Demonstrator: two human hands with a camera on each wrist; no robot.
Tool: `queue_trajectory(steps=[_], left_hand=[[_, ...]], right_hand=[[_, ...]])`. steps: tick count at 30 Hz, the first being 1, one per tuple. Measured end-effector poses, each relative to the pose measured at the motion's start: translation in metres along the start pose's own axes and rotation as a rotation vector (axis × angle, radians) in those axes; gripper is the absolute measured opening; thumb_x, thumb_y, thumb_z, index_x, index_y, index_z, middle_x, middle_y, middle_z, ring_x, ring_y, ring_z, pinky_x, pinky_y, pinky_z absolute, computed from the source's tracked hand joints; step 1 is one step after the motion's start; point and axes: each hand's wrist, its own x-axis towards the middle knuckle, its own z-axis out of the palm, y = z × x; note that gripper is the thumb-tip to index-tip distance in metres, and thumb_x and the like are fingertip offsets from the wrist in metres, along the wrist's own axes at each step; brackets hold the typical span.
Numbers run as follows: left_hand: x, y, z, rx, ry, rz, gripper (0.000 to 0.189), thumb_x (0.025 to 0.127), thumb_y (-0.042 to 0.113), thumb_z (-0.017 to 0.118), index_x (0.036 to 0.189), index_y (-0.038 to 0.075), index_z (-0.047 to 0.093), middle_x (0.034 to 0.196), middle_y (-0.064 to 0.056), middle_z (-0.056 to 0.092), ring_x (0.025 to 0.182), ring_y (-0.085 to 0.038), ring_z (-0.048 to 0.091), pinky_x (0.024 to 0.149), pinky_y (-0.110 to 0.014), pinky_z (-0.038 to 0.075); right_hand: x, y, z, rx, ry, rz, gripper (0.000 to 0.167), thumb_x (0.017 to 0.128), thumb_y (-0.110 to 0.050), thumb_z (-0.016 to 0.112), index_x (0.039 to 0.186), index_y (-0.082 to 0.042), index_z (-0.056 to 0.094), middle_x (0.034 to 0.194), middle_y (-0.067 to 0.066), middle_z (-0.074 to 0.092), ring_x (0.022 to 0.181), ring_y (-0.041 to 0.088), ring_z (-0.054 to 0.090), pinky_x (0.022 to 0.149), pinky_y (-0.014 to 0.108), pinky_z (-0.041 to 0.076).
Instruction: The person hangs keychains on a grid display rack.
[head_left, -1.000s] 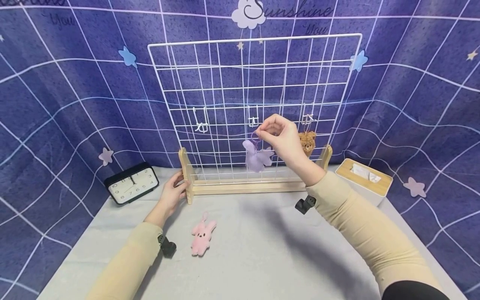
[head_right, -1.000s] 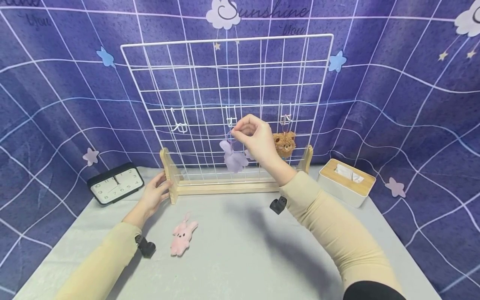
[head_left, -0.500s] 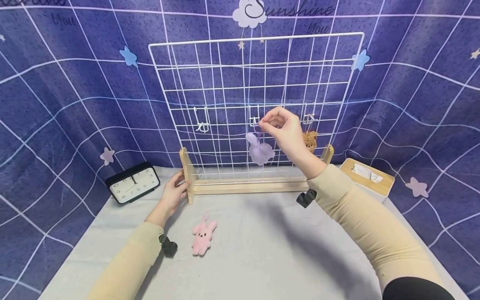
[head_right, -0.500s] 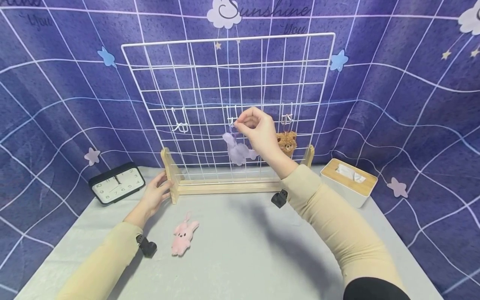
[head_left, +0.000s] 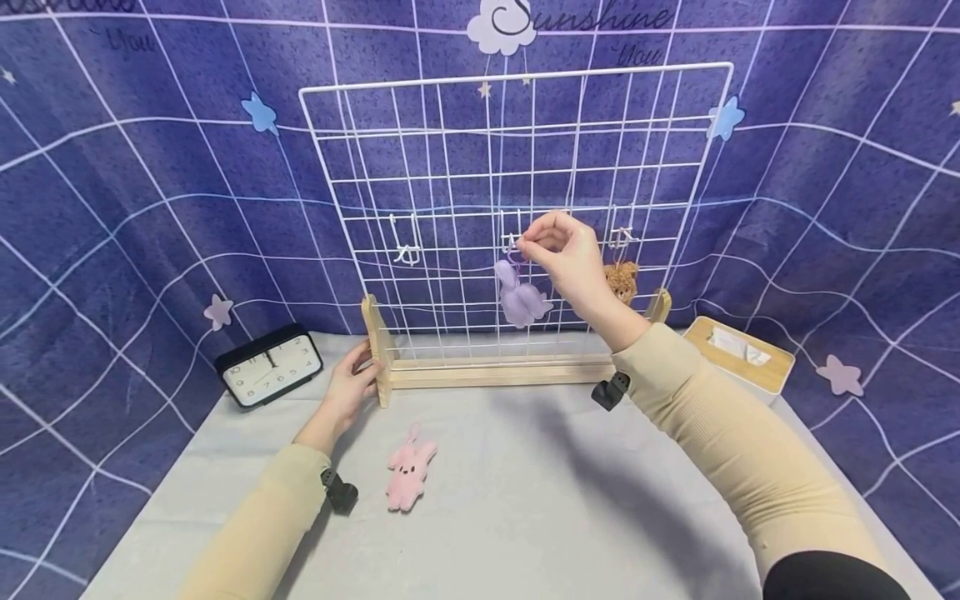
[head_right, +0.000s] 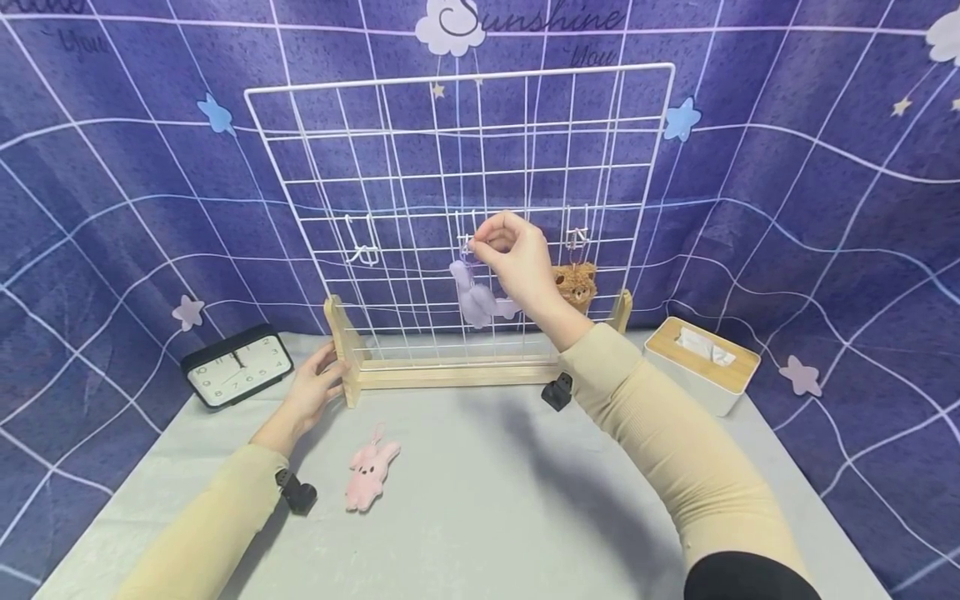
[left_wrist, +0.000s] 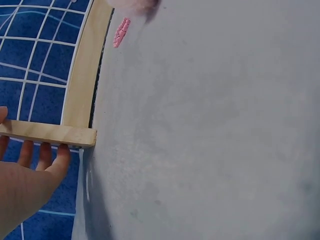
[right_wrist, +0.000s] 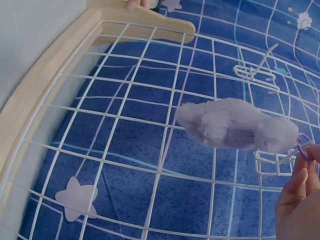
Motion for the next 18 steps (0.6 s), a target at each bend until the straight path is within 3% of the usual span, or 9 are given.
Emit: queue_trajectory(steps=[7, 13, 18], left_hand=[[0.001, 0.0, 0.0, 0.022, -0.01, -0.004, 0.068, 0.104, 0.0, 0.051, 0.163, 0.003, 0.017, 0.163, -0.025, 0.024, 0.141, -0.045, 0.035, 0.112, -0.054, 0.039], [0.0, 0.0, 0.0, 0.006, -0.011, 0.003, 0.067, 0.104, -0.001, 0.051, 0.162, 0.002, 0.018, 0.162, -0.025, 0.025, 0.141, -0.044, 0.035, 0.114, -0.056, 0.036], [-0.001, 0.0, 0.0, -0.017, -0.006, -0.002, 0.066, 0.104, -0.001, 0.051, 0.162, 0.002, 0.02, 0.162, -0.024, 0.026, 0.141, -0.043, 0.036, 0.115, -0.057, 0.035]], right_hand=[[0.004, 0.004, 0.0, -0.046, 0.002, 0.039, 0.014, 0.09, 0.01, 0.071, 0.099, 0.017, 0.062, 0.093, 0.022, 0.072, 0.074, 0.012, 0.064, 0.072, 0.02, 0.053], [0.007, 0.01, -0.001, -0.047, 0.013, 0.056, 0.014, 0.089, 0.004, 0.075, 0.097, 0.01, 0.065, 0.084, 0.006, 0.072, 0.073, 0.011, 0.065, 0.068, 0.019, 0.052], [0.01, 0.014, -0.002, -0.072, 0.02, 0.074, 0.015, 0.089, -0.003, 0.079, 0.094, 0.005, 0.066, 0.079, 0.0, 0.071, 0.073, 0.018, 0.068, 0.063, 0.021, 0.055]])
